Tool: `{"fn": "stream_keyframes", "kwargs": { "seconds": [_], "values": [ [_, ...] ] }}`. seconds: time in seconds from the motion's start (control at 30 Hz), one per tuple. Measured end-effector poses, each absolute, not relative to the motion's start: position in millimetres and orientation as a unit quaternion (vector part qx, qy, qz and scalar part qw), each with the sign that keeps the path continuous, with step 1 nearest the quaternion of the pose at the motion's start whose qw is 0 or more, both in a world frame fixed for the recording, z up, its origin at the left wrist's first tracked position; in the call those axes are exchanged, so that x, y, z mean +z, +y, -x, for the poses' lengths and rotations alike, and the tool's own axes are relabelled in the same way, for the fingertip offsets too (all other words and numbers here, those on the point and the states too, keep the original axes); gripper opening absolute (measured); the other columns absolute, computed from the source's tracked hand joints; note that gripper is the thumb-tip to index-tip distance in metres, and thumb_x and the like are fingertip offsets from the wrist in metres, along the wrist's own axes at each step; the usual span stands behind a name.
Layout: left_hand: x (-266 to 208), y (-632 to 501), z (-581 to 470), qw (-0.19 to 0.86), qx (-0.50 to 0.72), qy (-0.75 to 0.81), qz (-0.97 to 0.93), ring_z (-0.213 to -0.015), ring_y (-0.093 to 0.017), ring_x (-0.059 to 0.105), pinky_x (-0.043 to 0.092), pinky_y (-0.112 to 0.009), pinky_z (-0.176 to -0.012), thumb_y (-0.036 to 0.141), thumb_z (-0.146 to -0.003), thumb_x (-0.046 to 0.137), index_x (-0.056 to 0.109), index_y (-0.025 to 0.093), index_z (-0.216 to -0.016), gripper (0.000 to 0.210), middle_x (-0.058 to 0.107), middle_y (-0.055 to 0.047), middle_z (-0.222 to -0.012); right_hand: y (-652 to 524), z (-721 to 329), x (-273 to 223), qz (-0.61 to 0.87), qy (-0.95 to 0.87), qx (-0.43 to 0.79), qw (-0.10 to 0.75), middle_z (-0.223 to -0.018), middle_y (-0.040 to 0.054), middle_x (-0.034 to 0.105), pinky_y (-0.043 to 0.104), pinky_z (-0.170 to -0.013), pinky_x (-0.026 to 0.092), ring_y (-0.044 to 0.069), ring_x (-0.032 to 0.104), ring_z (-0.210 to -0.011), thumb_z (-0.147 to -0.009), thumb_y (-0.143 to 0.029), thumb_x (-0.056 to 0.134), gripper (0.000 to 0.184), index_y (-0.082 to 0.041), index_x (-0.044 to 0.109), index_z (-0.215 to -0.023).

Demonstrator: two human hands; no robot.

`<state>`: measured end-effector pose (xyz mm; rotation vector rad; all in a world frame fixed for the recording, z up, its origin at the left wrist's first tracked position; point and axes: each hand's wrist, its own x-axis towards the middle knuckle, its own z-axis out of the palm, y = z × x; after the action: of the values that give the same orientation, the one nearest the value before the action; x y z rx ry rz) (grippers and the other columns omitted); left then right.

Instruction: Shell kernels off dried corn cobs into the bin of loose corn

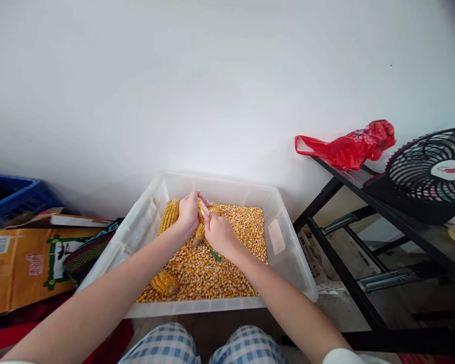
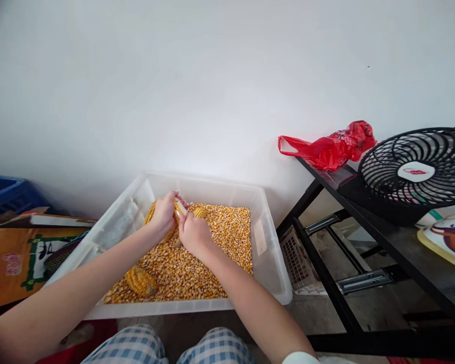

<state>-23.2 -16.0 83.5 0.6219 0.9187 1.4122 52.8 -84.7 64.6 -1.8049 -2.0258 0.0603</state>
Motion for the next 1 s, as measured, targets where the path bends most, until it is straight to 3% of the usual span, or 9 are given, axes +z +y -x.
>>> {"fn": "stream_keyframes", "kwargs": {
  "seconds": [0.2, 0.33, 0.47, 0.57, 0.67, 0.87, 1.0],
  "values": [
    [80.2, -15.8, 21.1, 0.652, 0.597, 0.401, -0.24, -0.043, -0.014, 0.054, 0.045, -0.025, -0.048, 0.022, -0.066, 0.052, 0.047, 0.018, -0.057, 0.011, 0.049, 0.003, -0.043, -79.0, -56.2, 65.9, 0.689, -0.676, 0.096, 0.244, -0.072, 0.0117, 0.068, 0.027, -0.061, 0.04, 0.019, 0.063, -0.065, -0.095, -0.033, 0.016, 0.054, -0.012, 0.066, -0.085],
    [81.4, -14.2, 20.0, 0.658, 0.596, 0.401, -0.227, -0.043, -0.013, 0.054, 0.046, -0.025, -0.049, 0.023, -0.066, 0.052, 0.048, 0.018, -0.057, 0.011, 0.051, 0.003, -0.044, -76.9, -67.3, 70.5, 0.664, -0.642, 0.214, 0.317, -0.057, 0.0051, 0.062, 0.024, -0.058, 0.039, 0.014, 0.058, -0.056, -0.093, -0.048, 0.009, 0.069, -0.016, 0.064, -0.067],
    [83.4, -16.8, 17.5, 0.671, 0.583, 0.393, -0.236, -0.051, -0.015, 0.059, 0.05, -0.028, -0.058, 0.026, -0.069, 0.051, 0.049, 0.017, -0.06, 0.013, 0.058, 0.0, -0.05, -80.1, -73.1, 75.1, 0.62, -0.66, 0.172, 0.389, -0.069, 0.0028, 0.065, 0.023, -0.059, 0.036, 0.013, 0.058, -0.064, -0.087, -0.062, 0.021, 0.06, -0.02, 0.063, -0.08],
    [82.6, -22.1, 14.1, 0.704, 0.552, 0.361, -0.264, -0.065, -0.02, 0.065, 0.051, -0.032, -0.069, 0.031, -0.074, 0.047, 0.051, 0.016, -0.065, 0.018, 0.064, -0.005, -0.059, -79.7, -73.1, 72.8, 0.614, -0.668, 0.176, 0.383, -0.076, 0.0045, 0.065, 0.023, -0.058, 0.035, 0.015, 0.058, -0.067, -0.083, -0.066, 0.031, 0.055, -0.02, 0.061, -0.091],
    [80.4, -24.7, 11.5, 0.73, 0.517, 0.332, -0.3, -0.076, -0.021, 0.065, 0.049, -0.036, -0.078, 0.033, -0.077, 0.044, 0.053, 0.015, -0.074, 0.021, 0.068, -0.007, -0.069, -76.1, -74.6, 67.3, 0.608, -0.659, 0.211, 0.39, -0.074, 0.0045, 0.064, 0.024, -0.059, 0.035, 0.015, 0.057, -0.066, -0.085, -0.063, 0.025, 0.056, -0.02, 0.06, -0.092],
    [85.1, -22.3, 14.3, 0.742, 0.487, 0.272, -0.371, -0.094, -0.022, 0.06, 0.045, -0.036, -0.085, 0.034, -0.076, 0.043, 0.053, 0.013, -0.105, 0.037, 0.066, -0.009, -0.097, -62.9, -83.4, 63.0, 0.572, -0.571, 0.322, 0.492, -0.068, 0.0006, 0.06, 0.024, -0.064, 0.04, 0.014, 0.056, -0.065, -0.082, -0.065, 0.03, 0.054, -0.02, 0.06, -0.081],
    [87.9, -30.9, 16.0, 0.73, 0.387, 0.252, -0.505, -0.087, -0.018, 0.057, 0.046, -0.028, -0.072, 0.022, -0.068, 0.049, 0.046, 0.017, -0.121, 0.053, 0.062, -0.006, -0.101, -53.7, -89.0, 64.4, 0.552, -0.457, 0.34, 0.609, -0.092, 0.0045, 0.061, 0.027, -0.076, 0.044, 0.015, 0.057, -0.084, -0.083, -0.062, 0.031, 0.052, -0.019, 0.059, -0.09]
  ]
}}
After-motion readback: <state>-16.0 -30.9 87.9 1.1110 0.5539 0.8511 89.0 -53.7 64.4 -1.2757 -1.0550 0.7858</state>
